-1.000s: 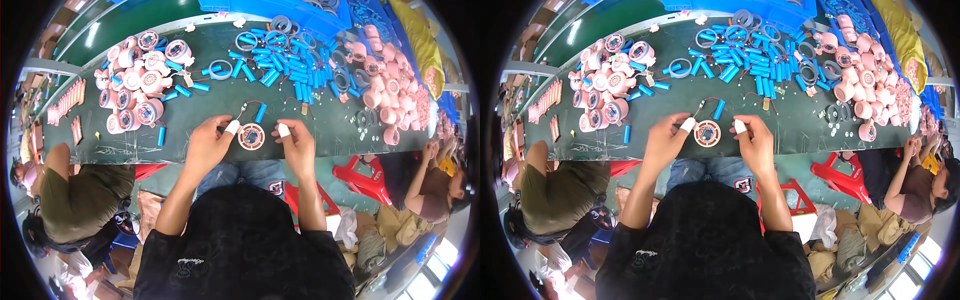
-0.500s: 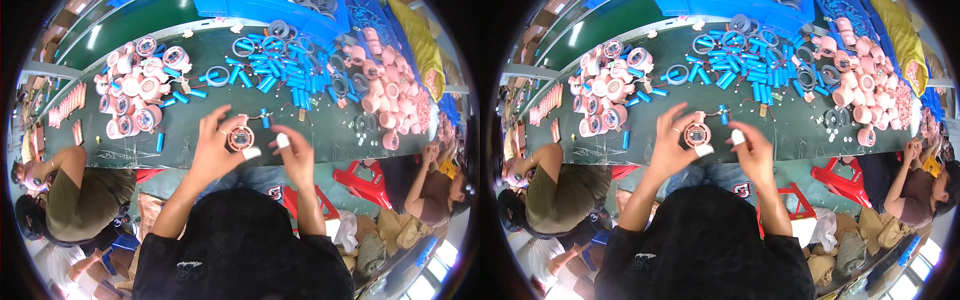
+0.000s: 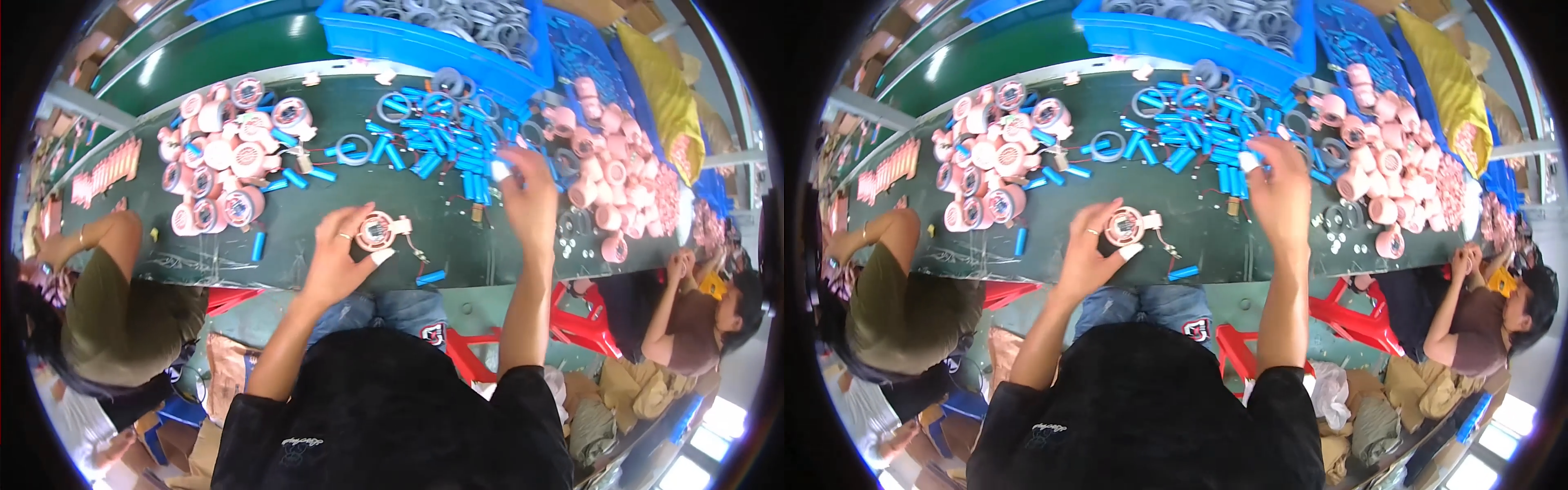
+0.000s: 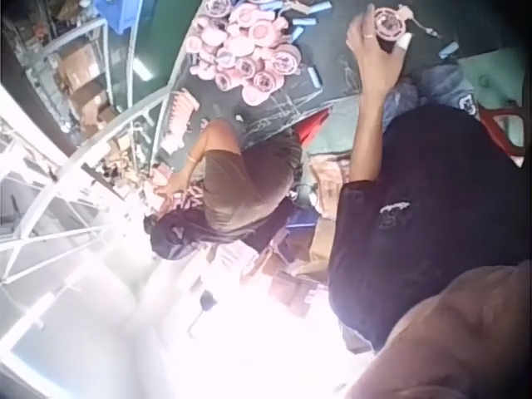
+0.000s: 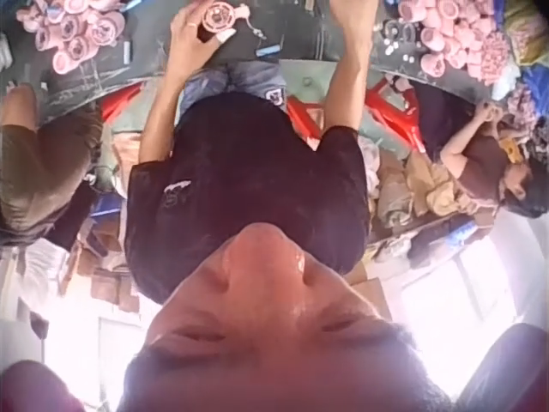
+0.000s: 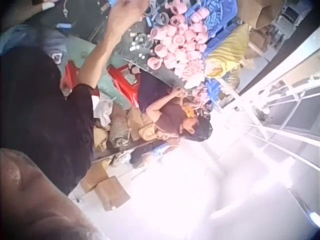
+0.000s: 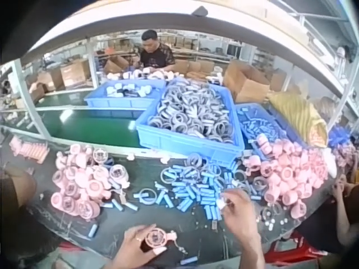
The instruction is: The person assembles portable fans by fitting circuit boards, batteries, and rings into fan housings by hand and placing the assembled units on the workbench.
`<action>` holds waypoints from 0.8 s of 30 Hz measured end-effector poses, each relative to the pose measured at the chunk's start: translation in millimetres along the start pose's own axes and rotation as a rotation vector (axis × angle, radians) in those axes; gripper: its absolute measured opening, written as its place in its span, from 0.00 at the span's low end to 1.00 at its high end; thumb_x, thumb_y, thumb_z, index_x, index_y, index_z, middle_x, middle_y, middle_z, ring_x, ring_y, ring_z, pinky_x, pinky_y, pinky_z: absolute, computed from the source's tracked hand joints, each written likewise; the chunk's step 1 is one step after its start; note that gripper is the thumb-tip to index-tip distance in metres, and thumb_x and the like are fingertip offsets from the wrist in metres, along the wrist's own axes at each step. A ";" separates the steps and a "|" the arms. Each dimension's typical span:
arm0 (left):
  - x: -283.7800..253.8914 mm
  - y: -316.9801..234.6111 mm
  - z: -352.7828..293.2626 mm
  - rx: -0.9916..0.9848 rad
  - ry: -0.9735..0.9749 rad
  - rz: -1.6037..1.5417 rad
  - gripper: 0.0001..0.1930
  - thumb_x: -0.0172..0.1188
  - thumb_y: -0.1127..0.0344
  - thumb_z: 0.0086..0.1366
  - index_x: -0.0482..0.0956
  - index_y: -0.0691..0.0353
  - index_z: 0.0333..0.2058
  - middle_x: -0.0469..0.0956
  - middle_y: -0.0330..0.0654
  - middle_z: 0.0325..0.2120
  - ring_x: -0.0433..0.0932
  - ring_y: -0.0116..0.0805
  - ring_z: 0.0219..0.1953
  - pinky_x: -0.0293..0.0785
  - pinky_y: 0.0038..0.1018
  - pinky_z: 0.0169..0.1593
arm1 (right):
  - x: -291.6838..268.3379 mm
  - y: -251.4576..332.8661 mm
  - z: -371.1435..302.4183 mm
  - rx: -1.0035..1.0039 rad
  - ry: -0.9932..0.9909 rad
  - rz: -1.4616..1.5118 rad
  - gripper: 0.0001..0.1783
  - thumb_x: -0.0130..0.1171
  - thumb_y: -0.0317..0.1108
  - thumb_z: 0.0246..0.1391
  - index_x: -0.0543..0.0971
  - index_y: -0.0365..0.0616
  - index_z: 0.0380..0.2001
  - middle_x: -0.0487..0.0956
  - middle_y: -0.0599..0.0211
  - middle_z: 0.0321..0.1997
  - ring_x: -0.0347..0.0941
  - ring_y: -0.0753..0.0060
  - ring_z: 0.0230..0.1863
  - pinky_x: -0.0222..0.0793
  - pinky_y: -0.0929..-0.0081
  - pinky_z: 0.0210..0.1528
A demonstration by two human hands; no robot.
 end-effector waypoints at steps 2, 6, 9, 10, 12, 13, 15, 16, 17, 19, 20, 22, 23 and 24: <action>2.9 -0.5 1.9 0.067 -0.071 -0.030 0.37 0.76 0.66 0.52 0.72 0.56 0.61 0.75 0.48 0.53 0.72 0.49 0.57 0.67 0.40 0.61 | 47.1 27.7 -0.2 -0.356 0.110 -0.036 0.17 0.62 0.20 0.46 0.82 0.44 0.42 0.79 0.59 0.50 0.75 0.53 0.52 0.72 0.61 0.53; 1.9 -5.3 4.0 0.087 -0.046 -0.025 0.35 0.74 0.66 0.51 0.73 0.57 0.60 0.76 0.47 0.55 0.73 0.47 0.57 0.63 0.40 0.62 | 128.4 60.1 12.1 -0.591 0.259 -0.120 0.21 0.65 0.20 0.39 0.81 0.43 0.42 0.78 0.64 0.48 0.71 0.54 0.52 0.69 0.60 0.56; 7.0 -4.2 3.1 0.094 -0.035 -0.037 0.34 0.72 0.64 0.54 0.72 0.57 0.60 0.75 0.45 0.57 0.73 0.46 0.59 0.62 0.40 0.62 | 168.7 47.5 20.2 -0.651 0.259 -0.225 0.18 0.65 0.20 0.38 0.81 0.42 0.38 0.79 0.66 0.47 0.71 0.56 0.51 0.69 0.61 0.54; 7.6 -3.2 2.4 0.092 -0.039 -0.040 0.34 0.72 0.64 0.54 0.72 0.57 0.61 0.75 0.45 0.58 0.73 0.47 0.59 0.62 0.40 0.62 | 171.5 51.1 21.7 -0.654 0.236 -0.202 0.18 0.64 0.20 0.38 0.81 0.43 0.37 0.80 0.66 0.46 0.71 0.56 0.50 0.69 0.61 0.53; 9.1 -0.8 0.6 0.099 -0.032 -0.074 0.35 0.72 0.64 0.54 0.71 0.58 0.61 0.74 0.44 0.59 0.72 0.46 0.59 0.61 0.40 0.63 | 163.4 49.6 22.7 -0.618 0.197 -0.108 0.15 0.66 0.19 0.39 0.81 0.43 0.34 0.81 0.65 0.46 0.73 0.55 0.51 0.69 0.61 0.54; 6.9 0.8 -0.2 0.091 -0.044 -0.076 0.35 0.72 0.64 0.54 0.71 0.58 0.61 0.74 0.44 0.59 0.72 0.46 0.59 0.61 0.40 0.63 | 155.4 49.6 21.4 -0.551 0.169 -0.025 0.14 0.66 0.19 0.42 0.81 0.43 0.36 0.81 0.65 0.49 0.74 0.57 0.53 0.69 0.62 0.56; 2.0 -1.4 -1.5 0.120 -0.041 -0.088 0.36 0.71 0.64 0.54 0.70 0.58 0.62 0.73 0.45 0.60 0.72 0.47 0.60 0.61 0.40 0.63 | 137.5 46.0 14.1 -0.215 0.243 0.282 0.13 0.69 0.22 0.50 0.82 0.40 0.41 0.79 0.61 0.57 0.75 0.61 0.58 0.71 0.64 0.61; -4.0 -3.7 -1.3 0.108 -0.116 -0.087 0.35 0.70 0.65 0.55 0.71 0.58 0.62 0.73 0.46 0.60 0.71 0.48 0.60 0.61 0.40 0.63 | 130.6 31.5 4.8 0.045 0.319 0.788 0.14 0.67 0.23 0.54 0.82 0.39 0.45 0.76 0.57 0.61 0.73 0.55 0.62 0.71 0.60 0.64; -9.6 -7.3 -0.5 0.096 -0.183 -0.093 0.34 0.70 0.65 0.56 0.71 0.59 0.62 0.73 0.47 0.60 0.71 0.49 0.60 0.61 0.41 0.63 | 116.3 29.5 -5.4 0.114 0.393 1.073 0.13 0.66 0.24 0.55 0.82 0.39 0.44 0.75 0.56 0.62 0.70 0.49 0.64 0.70 0.55 0.65; -23.6 -18.6 10.7 0.067 -0.271 -0.151 0.25 0.65 0.72 0.58 0.78 0.61 0.56 0.79 0.49 0.50 0.76 0.48 0.54 0.69 0.37 0.59 | 90.2 23.2 -26.2 0.172 0.486 1.436 0.10 0.66 0.28 0.56 0.82 0.40 0.42 0.72 0.54 0.64 0.62 0.33 0.69 0.67 0.45 0.68; -25.7 -19.6 18.3 -0.003 -0.233 -0.267 0.20 0.63 0.72 0.59 0.80 0.60 0.52 0.80 0.45 0.42 0.78 0.46 0.48 0.70 0.37 0.54 | 85.0 21.9 -37.6 0.225 0.462 1.472 0.09 0.67 0.26 0.55 0.81 0.39 0.39 0.72 0.54 0.64 0.62 0.31 0.69 0.66 0.42 0.68; -25.5 -26.3 25.1 -0.059 -0.088 -0.418 0.17 0.63 0.75 0.60 0.82 0.62 0.49 0.79 0.43 0.37 0.81 0.38 0.41 0.75 0.32 0.46 | 80.0 26.3 -54.9 0.195 0.475 1.484 0.09 0.70 0.28 0.53 0.80 0.38 0.36 0.65 0.50 0.70 0.62 0.30 0.69 0.65 0.38 0.67; -22.7 -36.0 27.9 -0.131 -0.085 -0.696 0.15 0.62 0.76 0.62 0.83 0.63 0.48 0.79 0.42 0.36 0.81 0.30 0.35 0.77 0.26 0.39 | 78.2 30.2 -61.8 0.202 0.473 1.468 0.09 0.70 0.28 0.54 0.80 0.38 0.36 0.60 0.48 0.72 0.63 0.30 0.68 0.66 0.38 0.66; -20.3 -42.1 31.9 -0.134 -0.080 -0.700 0.15 0.62 0.76 0.62 0.83 0.63 0.48 0.79 0.42 0.36 0.81 0.30 0.35 0.77 0.26 0.39 | 76.5 33.6 -67.4 0.207 0.472 1.456 0.09 0.70 0.29 0.54 0.80 0.38 0.36 0.55 0.45 0.75 0.63 0.31 0.68 0.67 0.39 0.65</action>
Point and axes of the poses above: each hand's wrist, its own z-axis towards the middle knuckle, its own x-axis out of the palm, y = z × x, the point moved 4 cm from there along z, towards the middle knuckle
